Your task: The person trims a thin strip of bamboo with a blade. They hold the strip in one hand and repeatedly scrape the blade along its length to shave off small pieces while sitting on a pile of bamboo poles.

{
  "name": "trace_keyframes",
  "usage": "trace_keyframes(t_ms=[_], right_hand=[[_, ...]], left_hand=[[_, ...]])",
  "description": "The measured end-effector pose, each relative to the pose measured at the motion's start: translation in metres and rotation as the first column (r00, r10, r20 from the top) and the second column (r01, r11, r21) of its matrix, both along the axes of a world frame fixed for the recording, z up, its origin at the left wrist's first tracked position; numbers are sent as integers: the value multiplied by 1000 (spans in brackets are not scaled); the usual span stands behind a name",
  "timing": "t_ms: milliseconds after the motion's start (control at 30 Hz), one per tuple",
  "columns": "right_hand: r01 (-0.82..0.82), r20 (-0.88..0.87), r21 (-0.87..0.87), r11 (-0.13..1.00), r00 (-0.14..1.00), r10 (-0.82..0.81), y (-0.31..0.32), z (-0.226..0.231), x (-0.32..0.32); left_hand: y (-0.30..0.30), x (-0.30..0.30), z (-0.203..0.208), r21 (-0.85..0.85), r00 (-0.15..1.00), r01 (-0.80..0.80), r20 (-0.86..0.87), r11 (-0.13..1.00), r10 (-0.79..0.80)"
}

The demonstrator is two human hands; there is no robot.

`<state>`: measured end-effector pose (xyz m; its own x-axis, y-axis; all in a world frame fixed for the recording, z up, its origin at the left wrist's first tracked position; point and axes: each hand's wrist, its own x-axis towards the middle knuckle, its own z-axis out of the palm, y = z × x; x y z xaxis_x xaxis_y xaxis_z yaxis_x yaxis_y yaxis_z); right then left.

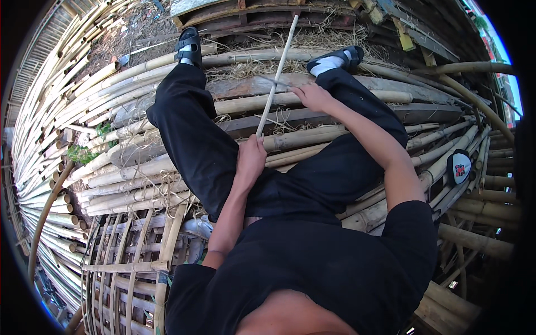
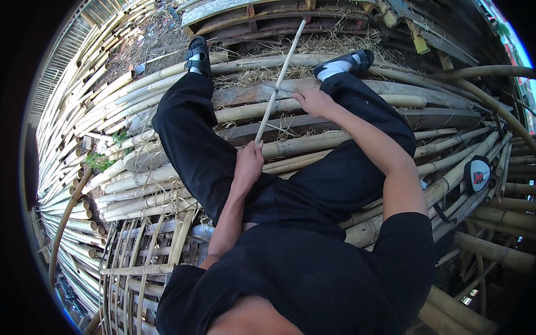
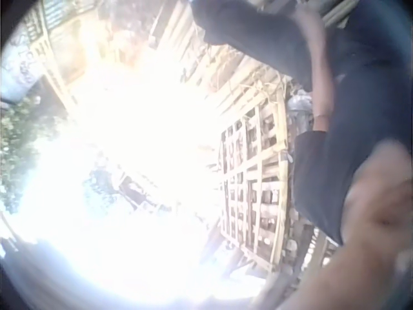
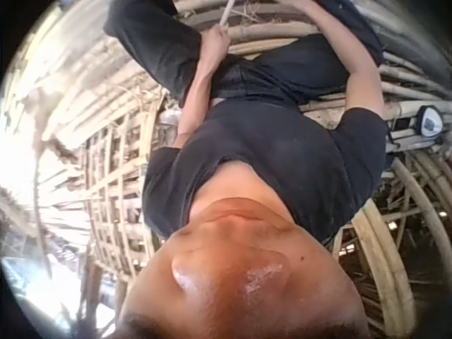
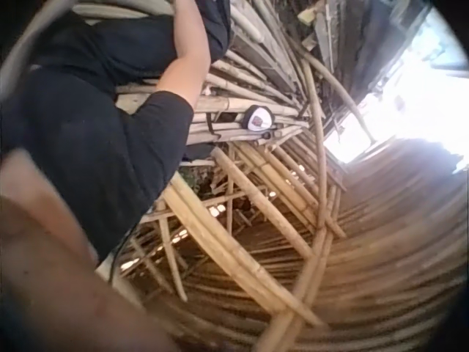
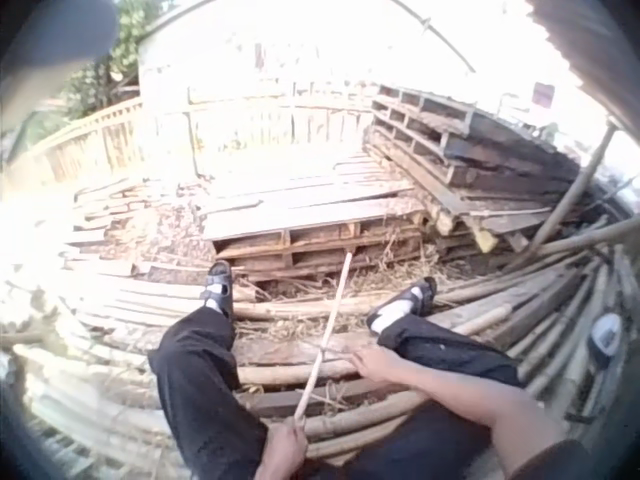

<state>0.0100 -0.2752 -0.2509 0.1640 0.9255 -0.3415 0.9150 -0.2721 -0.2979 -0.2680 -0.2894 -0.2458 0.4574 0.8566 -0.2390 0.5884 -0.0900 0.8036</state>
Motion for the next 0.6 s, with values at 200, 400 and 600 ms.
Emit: trace_keyframes(t_ms=[200,400,600], right_hand=[[-69,-155,51,996,985,76,-10,14,-31],[123,-24,95,988,992,-122,7,1,-5],[-93,-193,77,993,975,107,-26,2,-37]], left_hand=[[3,-1,7,6,1000,-25,8,1000,25],[3,-1,5,-8,1000,-3,-5,1000,3],[1,1,4,17,999,2,-35,1000,-1]])
